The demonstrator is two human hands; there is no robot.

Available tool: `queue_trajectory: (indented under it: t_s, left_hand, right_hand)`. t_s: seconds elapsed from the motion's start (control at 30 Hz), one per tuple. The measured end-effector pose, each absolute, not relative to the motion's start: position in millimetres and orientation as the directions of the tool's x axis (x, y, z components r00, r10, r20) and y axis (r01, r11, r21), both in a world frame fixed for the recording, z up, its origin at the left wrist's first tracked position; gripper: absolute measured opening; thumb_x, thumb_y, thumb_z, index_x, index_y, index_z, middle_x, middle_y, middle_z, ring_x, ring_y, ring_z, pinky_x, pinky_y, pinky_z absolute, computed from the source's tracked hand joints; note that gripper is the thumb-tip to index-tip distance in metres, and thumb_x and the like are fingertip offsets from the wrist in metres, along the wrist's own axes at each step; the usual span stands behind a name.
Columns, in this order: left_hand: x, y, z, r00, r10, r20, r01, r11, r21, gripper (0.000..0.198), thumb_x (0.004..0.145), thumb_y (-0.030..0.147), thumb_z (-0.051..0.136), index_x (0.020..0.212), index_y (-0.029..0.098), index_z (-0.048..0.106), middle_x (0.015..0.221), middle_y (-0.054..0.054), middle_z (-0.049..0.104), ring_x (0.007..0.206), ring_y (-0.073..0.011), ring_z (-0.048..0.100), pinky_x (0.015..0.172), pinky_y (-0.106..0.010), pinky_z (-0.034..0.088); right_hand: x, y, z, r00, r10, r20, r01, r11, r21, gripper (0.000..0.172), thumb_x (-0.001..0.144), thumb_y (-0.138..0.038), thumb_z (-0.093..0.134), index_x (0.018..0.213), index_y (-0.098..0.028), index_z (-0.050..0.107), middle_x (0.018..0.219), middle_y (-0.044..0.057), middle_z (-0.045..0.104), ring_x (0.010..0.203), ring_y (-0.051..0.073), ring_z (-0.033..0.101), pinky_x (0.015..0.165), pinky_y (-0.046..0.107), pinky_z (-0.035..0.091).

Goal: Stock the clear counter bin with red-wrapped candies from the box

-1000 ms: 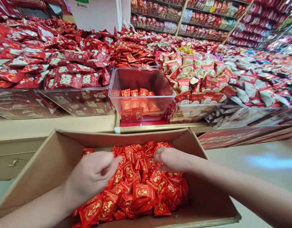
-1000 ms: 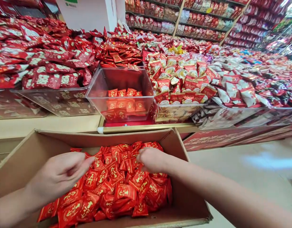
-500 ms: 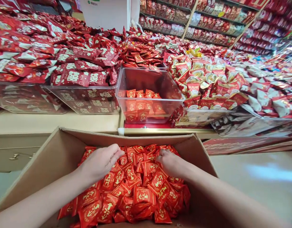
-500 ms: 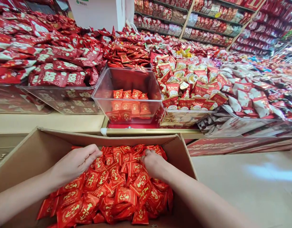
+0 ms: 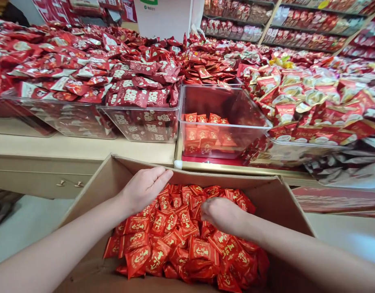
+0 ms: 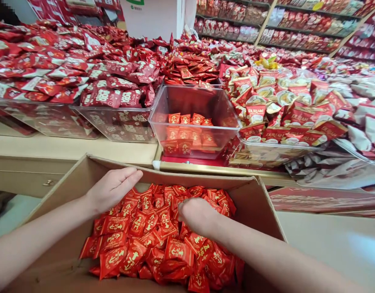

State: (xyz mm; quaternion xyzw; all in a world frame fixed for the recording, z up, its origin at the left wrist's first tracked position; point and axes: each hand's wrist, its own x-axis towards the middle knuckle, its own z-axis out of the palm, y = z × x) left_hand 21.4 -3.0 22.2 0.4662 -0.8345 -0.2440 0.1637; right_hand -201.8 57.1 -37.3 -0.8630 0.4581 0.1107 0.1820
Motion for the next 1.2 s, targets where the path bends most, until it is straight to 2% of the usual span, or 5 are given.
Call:
queue_trajectory:
  t_s: [0.23,0.63,0.87,1.03,1.2]
  left_hand:
    - [30,-6,15,-0.575,-0.804,-0.149,-0.737,0.431,0.52,0.028,0.085,0.022,0.032,0.103,0.019,0.054,0.077,-0.001,0.063,0.07,-0.0146,0.056,0.065,-0.025,0.041]
    - [47,-7,10,-0.577,-0.722,-0.382,-0.782,0.353,0.514,0.026,0.078,0.027,0.043,0.096,0.022,0.06,0.086,-0.003,0.069,0.074,-0.0182,0.062,0.066,-0.026,0.045]
    - [39,7,17,-0.621,-0.626,-0.472,-0.715,0.206,0.668,0.08,0.065,0.029,0.06,0.136,0.022,0.023,0.111,-0.006,0.059,0.088,-0.0213,0.058,0.073,-0.027,0.044]
    - [27,18,23,-0.673,-0.594,-0.442,-0.567,0.031,0.823,0.075,0.075,0.03,0.053,0.137,0.03,0.011,0.088,0.002,0.058,0.074,-0.0155,0.053,0.066,-0.025,0.043]
    - [27,20,30,-0.693,-0.621,-0.368,-0.444,-0.035,0.895,0.069,0.076,0.045,0.053,0.134,0.027,0.021,0.104,-0.004,0.054,0.087,-0.0181,0.051,0.076,-0.029,0.043]
  right_hand:
    - [-154,60,-40,0.725,-0.6,-0.337,-0.687,-0.596,-0.416,0.017,0.078,-0.016,0.044,0.078,-0.016,0.061,0.081,0.007,0.066,0.077,0.017,0.061,0.069,0.024,0.042]
    - [-89,49,-77,0.509,-0.805,-0.303,-0.829,-0.364,-0.425,0.02,0.079,-0.019,0.041,0.083,-0.014,0.06,0.084,0.012,0.066,0.076,0.021,0.062,0.064,0.029,0.045]
    - [-132,45,-20,0.439,-0.898,-0.035,-0.615,-0.272,-0.74,0.013,0.078,-0.017,0.038,0.066,-0.019,0.042,0.062,-0.001,0.052,0.058,0.01,0.049,0.055,0.02,0.038]
    - [-154,51,4,0.361,-0.88,-0.31,-0.42,0.144,-0.896,0.014,0.083,-0.025,0.034,0.07,-0.02,0.038,0.051,-0.005,0.043,0.045,0.009,0.045,0.042,0.018,0.034]
    - [-193,45,89,0.301,-0.928,0.22,-0.664,-0.37,-0.65,0.015,0.083,-0.022,0.041,0.071,-0.018,0.05,0.062,-0.001,0.054,0.055,0.009,0.047,0.052,0.019,0.037]
